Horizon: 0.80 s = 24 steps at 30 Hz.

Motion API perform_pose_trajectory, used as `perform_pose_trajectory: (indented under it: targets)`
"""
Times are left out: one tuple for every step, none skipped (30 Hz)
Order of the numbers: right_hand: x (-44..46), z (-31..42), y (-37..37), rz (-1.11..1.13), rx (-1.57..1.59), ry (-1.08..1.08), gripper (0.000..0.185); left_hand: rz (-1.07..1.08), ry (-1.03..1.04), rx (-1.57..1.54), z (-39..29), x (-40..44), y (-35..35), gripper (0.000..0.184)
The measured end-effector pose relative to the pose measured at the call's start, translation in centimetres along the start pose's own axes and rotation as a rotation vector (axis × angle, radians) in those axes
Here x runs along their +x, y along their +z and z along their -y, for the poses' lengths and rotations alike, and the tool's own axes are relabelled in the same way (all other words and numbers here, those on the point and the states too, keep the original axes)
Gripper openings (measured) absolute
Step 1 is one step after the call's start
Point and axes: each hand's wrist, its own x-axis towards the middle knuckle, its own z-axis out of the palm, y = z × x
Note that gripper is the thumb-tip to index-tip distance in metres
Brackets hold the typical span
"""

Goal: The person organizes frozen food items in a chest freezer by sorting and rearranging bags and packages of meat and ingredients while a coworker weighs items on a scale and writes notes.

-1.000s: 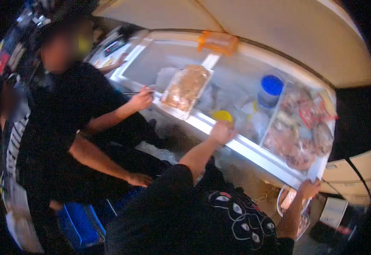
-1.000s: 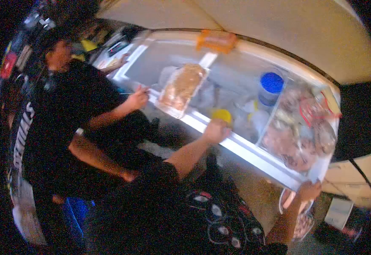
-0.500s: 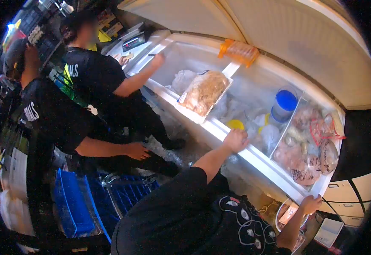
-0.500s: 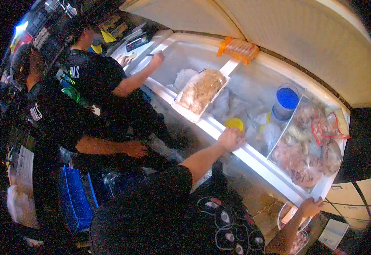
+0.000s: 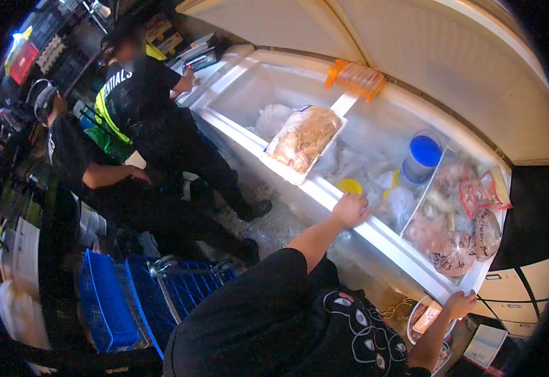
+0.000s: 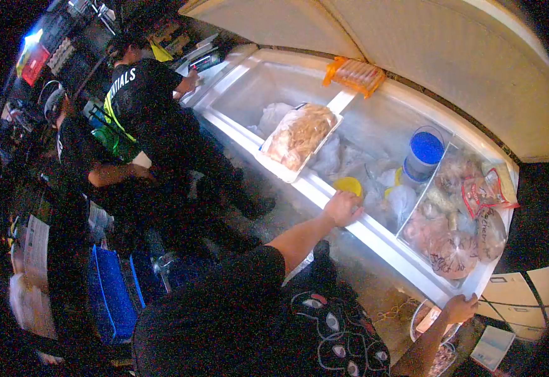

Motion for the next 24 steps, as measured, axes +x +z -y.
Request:
perform_pose_trajectory:
  targets:
    - [0.0,0.2,-0.4,0.013,-0.02,0.002,0.035,0.012,-0.005,0.0,0.0,0.0,0.0,0.024]
    - [0.1,0.4,-0.6,0.026,-0.039,0.005,0.035,0.023,-0.009,0.001,0.0,0.0,0.0,0.024]
    - [0.0,0.2,-0.4,0.016,-0.038,-0.006,0.036,0.034,-0.014,0.002,0.0,0.0,-0.1,0.024]
    - [0.0,-0.1,0.1,0.007,-0.038,-0.018,0.036,0.043,-0.019,0.011,0.0,0.0,-0.1,0.024]
    - [0.0,-0.3,0.3,-0.002,-0.038,-0.029,0.036,0.052,-0.024,0.019,-0.1,0.0,-0.2,0.024]
    - [0.0,0.0,0.0,0.006,-0.022,-0.022,0.036,0.062,-0.029,0.027,-0.1,0.0,-0.1,0.024]
    - [0.0,0.2,-0.5,0.013,-0.007,-0.015,0.036,0.064,-0.032,0.016,0.0,0.1,0.0,0.024]
    - [0.0,0.4,-0.8,0.02,0.005,-0.007,0.037,0.068,-0.032,0.002,0.1,0.1,0.1,0.024]
    - [0.1,0.3,-0.9,0.042,0.007,0.008,0.036,0.072,-0.03,-0.013,0.1,0.1,0.2,0.024]
    - [0.1,0.3,-0.8,0.062,0.01,0.023,0.035,0.062,-0.028,-0.004,0.1,0.1,0.3,0.024]
    - [0.3,0.4,-0.8,0.082,0.013,0.039,0.035,0.052,-0.027,0.006,0.1,0.1,0.4,0.024]
    - [0.0,1.1,-1.7,0.069,0.018,0.059,0.036,0.041,-0.026,0.017,0.1,0.0,0.5,0.024]
    - [0.0,0.9,-1.5,0.045,0.011,0.046,0.036,0.031,-0.018,0.026,0.2,0.0,0.6,0.024]
    - [-0.1,0.7,-1.2,0.021,0.006,0.032,0.036,0.02,-0.011,0.037,0.2,-0.1,0.7,0.023]
    - [-0.1,0.6,-0.9,-0.001,0.001,0.018,0.036,0.01,-0.004,0.048,0.2,-0.1,0.7,0.023]
    - [-0.1,0.5,-0.8,-0.003,0.006,0.015,0.036,0.008,-0.003,0.051,0.2,-0.2,0.7,0.023]
    - [-0.1,0.4,-0.7,-0.004,0.01,0.013,0.036,0.006,-0.002,0.054,0.2,-0.2,0.7,0.023]
    - [-0.1,0.5,-0.8,-0.005,0.015,0.01,0.036,0.003,0.0,0.057,0.2,-0.2,0.5,0.023]
    - [-0.1,0.6,-1.0,0.004,0.01,0.009,0.036,0.011,-0.005,0.059,0.1,-0.2,0.4,0.023]
    - [-0.1,0.7,-1.3,0.014,0.005,0.008,0.036,0.018,-0.01,0.06,0.0,-0.1,0.3,0.023]
    - [-0.1,0.8,-1.5,0.023,-0.001,0.008,0.036,0.026,-0.014,0.061,0.0,-0.1,0.3,0.023]
    - [-0.1,0.6,-1.2,0.002,0.017,-0.017,0.036,0.038,-0.017,0.06,0.1,0.0,0.3,0.023]
    - [-0.1,0.1,-0.5,-0.02,0.034,-0.04,0.036,0.051,-0.018,0.057,0.1,0.1,0.3,0.023]
    - [-0.1,0.0,-0.5,-0.041,0.05,-0.062,0.036,0.065,-0.019,0.054,0.1,0.1,0.5,0.023]
